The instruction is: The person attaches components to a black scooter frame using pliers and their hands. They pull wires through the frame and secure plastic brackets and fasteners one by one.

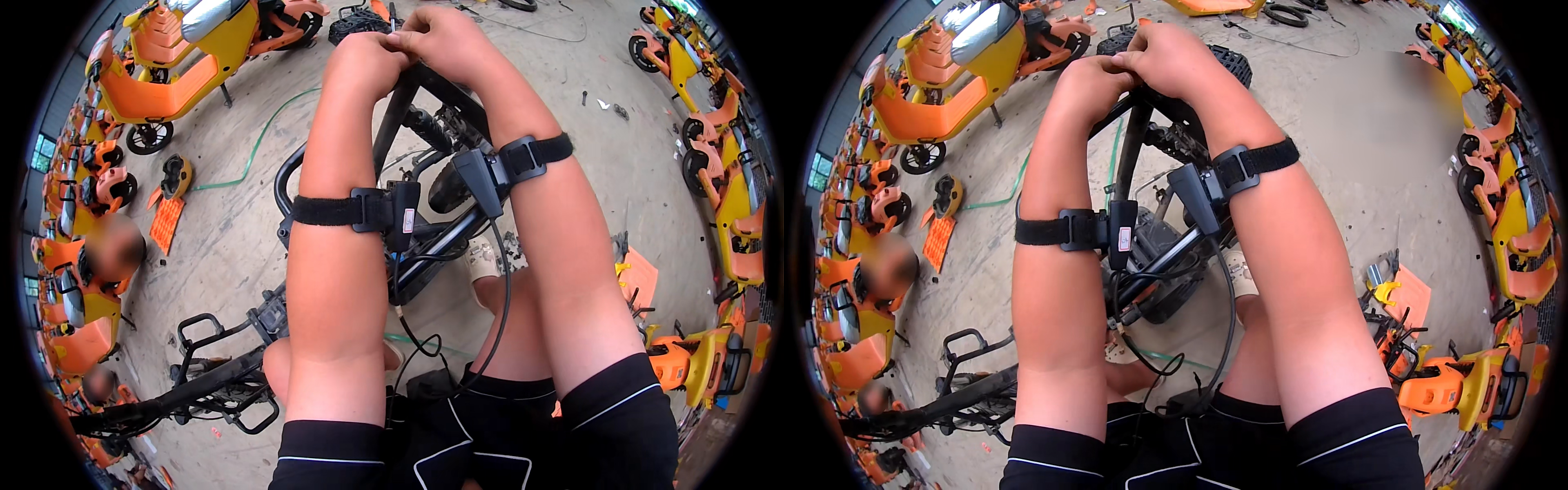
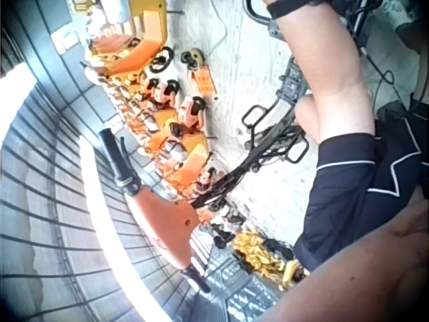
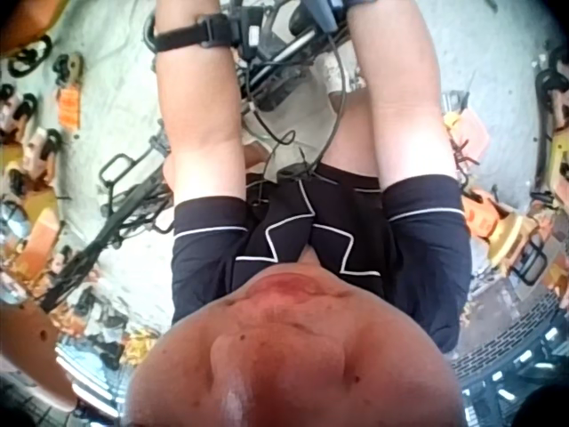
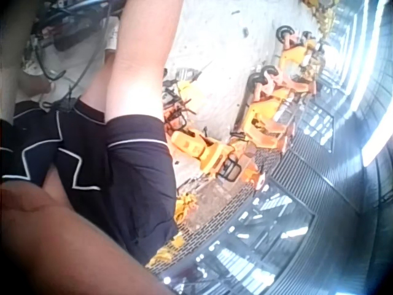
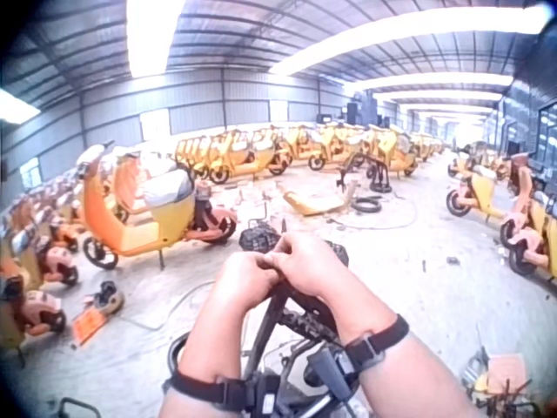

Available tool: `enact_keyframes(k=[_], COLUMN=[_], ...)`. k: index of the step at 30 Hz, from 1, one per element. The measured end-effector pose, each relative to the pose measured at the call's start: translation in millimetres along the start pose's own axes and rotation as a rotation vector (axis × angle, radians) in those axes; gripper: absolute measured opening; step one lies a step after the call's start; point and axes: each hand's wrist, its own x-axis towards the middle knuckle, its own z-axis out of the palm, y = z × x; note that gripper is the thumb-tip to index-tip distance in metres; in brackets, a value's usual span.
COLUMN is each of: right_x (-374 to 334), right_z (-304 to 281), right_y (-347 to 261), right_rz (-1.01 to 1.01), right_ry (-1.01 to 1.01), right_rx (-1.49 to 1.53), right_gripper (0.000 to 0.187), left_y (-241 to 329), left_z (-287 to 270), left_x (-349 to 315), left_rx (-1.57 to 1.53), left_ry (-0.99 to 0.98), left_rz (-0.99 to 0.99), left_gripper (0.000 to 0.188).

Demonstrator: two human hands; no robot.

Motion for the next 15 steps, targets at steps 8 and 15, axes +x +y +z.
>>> enact_keyframes(k=[8,15], right_x=[-0.2,2.3], right_z=[0.2,3.4], right_y=[3.8,4.2], right_rz=[-0.048,-0.028], right_ry=[0.0,-0.013], right_rx=[0.074,0.123], right_gripper=[0.03,0.032], left_y=[5.4,-3.6], left_z=[-2.4,3.4], left_x=[-4.1,0.8], left_rx=[-0.046,-0.038], left_ry=[-0.027,0.058], left_rz=[-0.034,0.002], left_gripper=[0.034,0.03])
